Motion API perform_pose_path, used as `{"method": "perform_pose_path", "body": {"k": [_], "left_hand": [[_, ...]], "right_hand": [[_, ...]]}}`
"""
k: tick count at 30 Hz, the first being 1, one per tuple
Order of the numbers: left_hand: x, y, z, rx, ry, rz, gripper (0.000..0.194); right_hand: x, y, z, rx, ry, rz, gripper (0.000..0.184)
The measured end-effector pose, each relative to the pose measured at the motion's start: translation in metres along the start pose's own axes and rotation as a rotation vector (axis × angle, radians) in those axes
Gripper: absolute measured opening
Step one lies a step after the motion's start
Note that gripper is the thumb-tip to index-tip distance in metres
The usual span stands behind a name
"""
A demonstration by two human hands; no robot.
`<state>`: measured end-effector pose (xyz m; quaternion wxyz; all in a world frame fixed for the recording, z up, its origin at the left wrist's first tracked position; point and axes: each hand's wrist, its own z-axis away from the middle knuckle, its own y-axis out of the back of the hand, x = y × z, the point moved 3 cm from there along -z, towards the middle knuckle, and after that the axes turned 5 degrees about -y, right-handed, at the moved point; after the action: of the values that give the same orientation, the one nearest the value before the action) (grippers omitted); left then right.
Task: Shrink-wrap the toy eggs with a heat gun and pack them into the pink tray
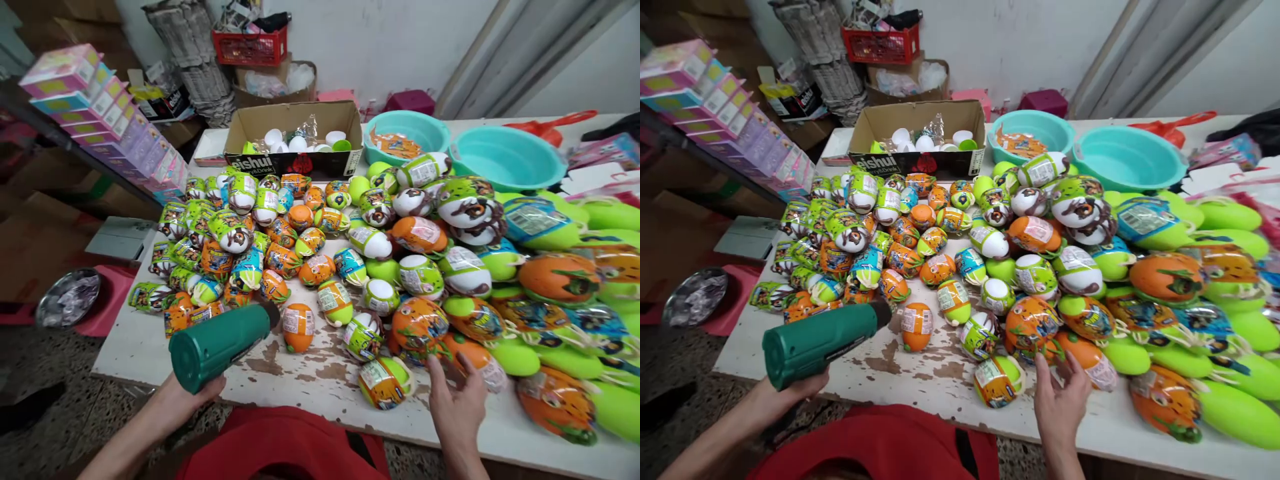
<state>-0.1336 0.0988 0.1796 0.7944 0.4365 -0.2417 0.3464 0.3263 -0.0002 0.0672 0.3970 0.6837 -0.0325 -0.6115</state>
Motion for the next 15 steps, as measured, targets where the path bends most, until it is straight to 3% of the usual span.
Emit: {"method": "perform_pose_path", "body": {"k": [4,7,9,11,13,15], "left_hand": [[-0.007,0.007,0.002,0.117,0.016,0.099,0.029],[-0.003,0.020,0.006,0.261,0.044,0.195,0.031],[0.003,0.030,0.008,0.354,0.047,0.260,0.031],[0.011,0.041,0.005,0.392,0.012,0.304,0.029],[0.020,0.053,-0.003,0.434,-0.047,0.316,0.027],[0.025,0.066,-0.016,0.507,-0.085,0.313,0.025]], "right_hand": [[-0.020,-0.009,0.007,0.179,0.326,0.191,0.075],[-0.051,-0.041,0.022,0.145,0.568,0.175,0.060],[-0.084,-0.079,0.037,-0.053,0.712,0.057,0.045],[-0.126,-0.125,0.054,-0.329,0.771,-0.100,0.035],[-0.171,-0.175,0.068,-0.585,0.728,-0.235,0.030],[-0.214,-0.225,0.075,-0.765,0.578,-0.316,0.034]]}}
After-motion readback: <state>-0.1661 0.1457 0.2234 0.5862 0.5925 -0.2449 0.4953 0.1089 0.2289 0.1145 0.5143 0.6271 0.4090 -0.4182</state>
